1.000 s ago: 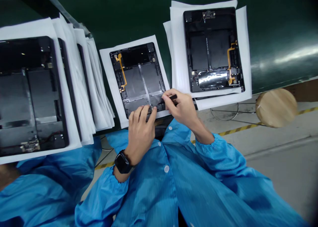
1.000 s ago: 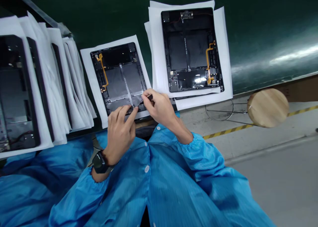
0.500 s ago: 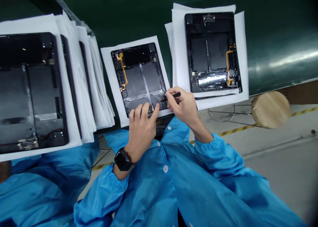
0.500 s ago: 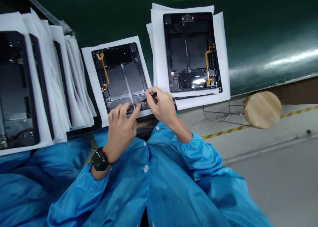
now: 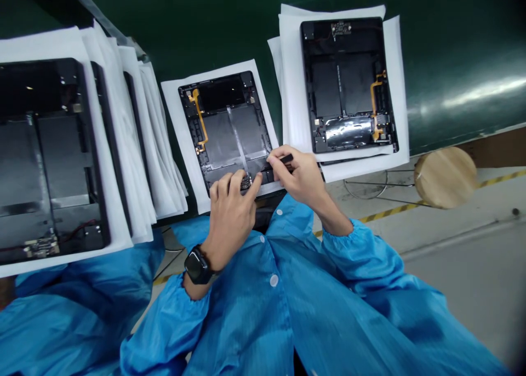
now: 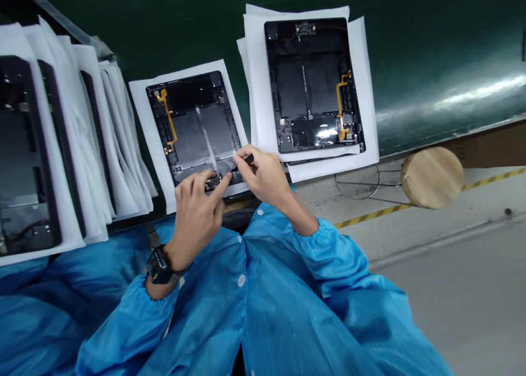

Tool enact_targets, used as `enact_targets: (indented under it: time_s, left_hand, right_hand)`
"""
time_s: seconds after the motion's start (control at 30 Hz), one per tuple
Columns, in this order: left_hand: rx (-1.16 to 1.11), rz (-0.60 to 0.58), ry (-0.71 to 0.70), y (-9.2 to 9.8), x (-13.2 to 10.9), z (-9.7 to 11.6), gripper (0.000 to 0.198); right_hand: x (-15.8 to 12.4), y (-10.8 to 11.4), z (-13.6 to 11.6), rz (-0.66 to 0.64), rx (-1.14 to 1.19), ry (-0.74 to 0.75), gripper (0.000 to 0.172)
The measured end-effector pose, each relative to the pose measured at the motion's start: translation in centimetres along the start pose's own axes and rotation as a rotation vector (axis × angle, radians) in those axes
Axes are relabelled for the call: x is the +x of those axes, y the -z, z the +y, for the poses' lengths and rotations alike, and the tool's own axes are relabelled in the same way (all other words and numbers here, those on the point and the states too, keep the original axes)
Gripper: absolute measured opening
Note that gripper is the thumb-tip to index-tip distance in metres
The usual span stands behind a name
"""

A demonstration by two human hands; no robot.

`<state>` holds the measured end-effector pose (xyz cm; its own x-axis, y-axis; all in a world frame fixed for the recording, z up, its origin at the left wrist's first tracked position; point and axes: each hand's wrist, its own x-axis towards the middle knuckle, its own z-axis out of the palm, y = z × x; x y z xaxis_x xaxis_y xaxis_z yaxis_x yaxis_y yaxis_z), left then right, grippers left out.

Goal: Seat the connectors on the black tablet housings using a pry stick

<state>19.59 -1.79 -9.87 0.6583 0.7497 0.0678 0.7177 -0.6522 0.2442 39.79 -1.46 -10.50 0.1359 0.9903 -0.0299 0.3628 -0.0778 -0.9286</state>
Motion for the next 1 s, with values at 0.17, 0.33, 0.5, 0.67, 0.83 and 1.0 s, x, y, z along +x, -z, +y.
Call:
enact_targets:
  time_s: [0.17, 0.33, 0.5, 0.67, 0.83, 1.0]
  left_hand:
    - [-0.019, -0.024, 0.022, 0.2, 0.1, -0.2, 0.051]
    - [-0.065, 0.021, 0.059, -0.1, 0.2, -0.1, 0.047]
    - [-0.069, 0.042, 0.071, -0.3, 0.5, 0.2, 0.046]
    - [-0.056, 0.026, 0.066, -0.2, 0.6, 0.2, 0.046]
    - [-0.026, -0.005, 0.010, -0.4, 0.2, -0.4, 0.050]
    - [-0.005, -0.011, -0.040, -0.3, 0.3, -0.9, 0.052]
  right_hand:
    - [-0.2, -0.4, 0.1, 0.051, -0.048, 0.040, 0.018]
    - [-0.3, -0.5, 0.2, 0.095, -0.065, 0.039, 0.017]
    - [-0.5, -0.4, 0.2, 0.113, 0.018, 0.003, 0.018]
    - [-0.6, -0.4, 0.3, 0.120, 0.126, -0.040, 0.021]
    - [-0.3, -0.3, 0.0, 0.047, -0.009, 0.026, 0.018]
    - [0.0, 0.0, -0.6, 0.071, -0.130, 0.058, 0.016]
